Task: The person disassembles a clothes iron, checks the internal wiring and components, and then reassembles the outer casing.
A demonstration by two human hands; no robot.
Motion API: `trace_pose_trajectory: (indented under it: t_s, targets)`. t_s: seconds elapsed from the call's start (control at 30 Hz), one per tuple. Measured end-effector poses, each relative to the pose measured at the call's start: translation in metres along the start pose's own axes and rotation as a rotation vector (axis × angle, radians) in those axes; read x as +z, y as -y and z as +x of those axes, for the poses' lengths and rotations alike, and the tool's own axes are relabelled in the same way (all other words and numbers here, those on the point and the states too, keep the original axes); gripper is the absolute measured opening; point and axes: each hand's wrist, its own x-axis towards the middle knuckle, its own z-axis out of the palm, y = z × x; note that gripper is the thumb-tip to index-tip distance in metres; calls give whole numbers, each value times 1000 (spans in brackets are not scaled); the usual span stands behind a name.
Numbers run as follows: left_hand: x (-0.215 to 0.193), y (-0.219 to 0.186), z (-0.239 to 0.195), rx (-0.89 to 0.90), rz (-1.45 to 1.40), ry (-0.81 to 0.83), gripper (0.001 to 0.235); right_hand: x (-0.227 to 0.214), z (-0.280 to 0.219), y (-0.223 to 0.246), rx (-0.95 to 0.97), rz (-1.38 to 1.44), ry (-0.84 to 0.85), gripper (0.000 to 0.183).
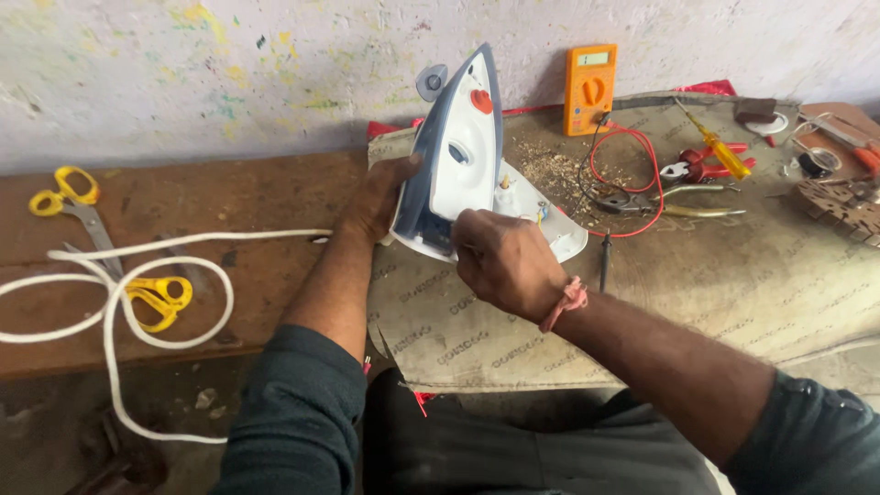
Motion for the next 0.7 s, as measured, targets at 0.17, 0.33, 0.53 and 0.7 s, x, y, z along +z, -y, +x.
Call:
trace_pose_trajectory:
  t_s: [0.17, 0.33, 0.53, 0.7]
  targets:
    - [-2, 5, 1, 22, -44, 25, 61, 7, 0, 0, 449, 143, 31, 17]
    - [-6, 10, 2, -36, -52, 90, 68, 17, -21, 0, 730, 524, 17, 19]
    - [-7, 10, 4, -64, -121, 138, 66, 12, -44, 12, 793, 739, -37, 21]
    - [-8, 11, 0, -75, -121, 156, 65, 2, -49, 21, 547, 509, -22, 23]
